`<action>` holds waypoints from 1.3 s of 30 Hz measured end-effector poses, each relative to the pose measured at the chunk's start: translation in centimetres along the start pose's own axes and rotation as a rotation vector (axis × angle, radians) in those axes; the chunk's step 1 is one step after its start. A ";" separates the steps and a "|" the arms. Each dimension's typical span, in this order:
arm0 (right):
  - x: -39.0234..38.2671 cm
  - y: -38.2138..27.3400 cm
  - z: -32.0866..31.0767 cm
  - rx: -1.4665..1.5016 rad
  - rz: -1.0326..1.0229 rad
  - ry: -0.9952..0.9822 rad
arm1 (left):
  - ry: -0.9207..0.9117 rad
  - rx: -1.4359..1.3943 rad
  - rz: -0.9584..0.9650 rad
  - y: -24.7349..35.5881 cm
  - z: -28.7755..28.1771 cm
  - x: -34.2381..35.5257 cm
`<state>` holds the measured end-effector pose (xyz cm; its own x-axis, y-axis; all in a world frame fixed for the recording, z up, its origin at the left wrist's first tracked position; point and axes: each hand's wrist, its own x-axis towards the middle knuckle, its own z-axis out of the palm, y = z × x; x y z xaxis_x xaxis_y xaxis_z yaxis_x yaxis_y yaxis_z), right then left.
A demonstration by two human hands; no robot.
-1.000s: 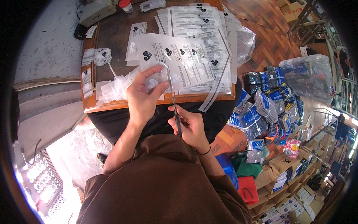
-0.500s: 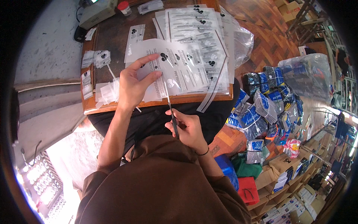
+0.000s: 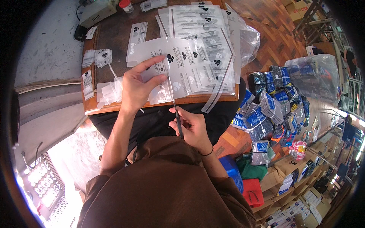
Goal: The person uses scissors to cut individual plastic pouches from a multi-pouch sheet. They repeatedly pick up a sheet, cut along the perforated lines to separate pouches, and place the cut pieces on the table. The process continues with multiple sheets throughout the clip.
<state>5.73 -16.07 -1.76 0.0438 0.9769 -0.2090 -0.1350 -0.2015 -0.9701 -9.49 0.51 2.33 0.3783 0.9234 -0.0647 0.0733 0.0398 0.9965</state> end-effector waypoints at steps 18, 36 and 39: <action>0.3 0.3 -0.8 -0.082 -0.055 -0.017 | 0.006 0.055 0.004 0.3 0.1 -0.3; 0.5 0.6 -0.7 -0.027 -0.046 0.013 | -0.026 0.022 -0.012 -0.1 0.7 -1.1; 0.5 0.8 -0.7 -0.003 -0.030 0.012 | -0.022 -0.035 -0.018 -0.6 0.8 -1.2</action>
<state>6.38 -15.79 -2.71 0.0601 0.9816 -0.1812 -0.1306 -0.1723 -0.9764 -9.22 -0.90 1.80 0.3973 0.9139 -0.0836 0.0481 0.0702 0.9964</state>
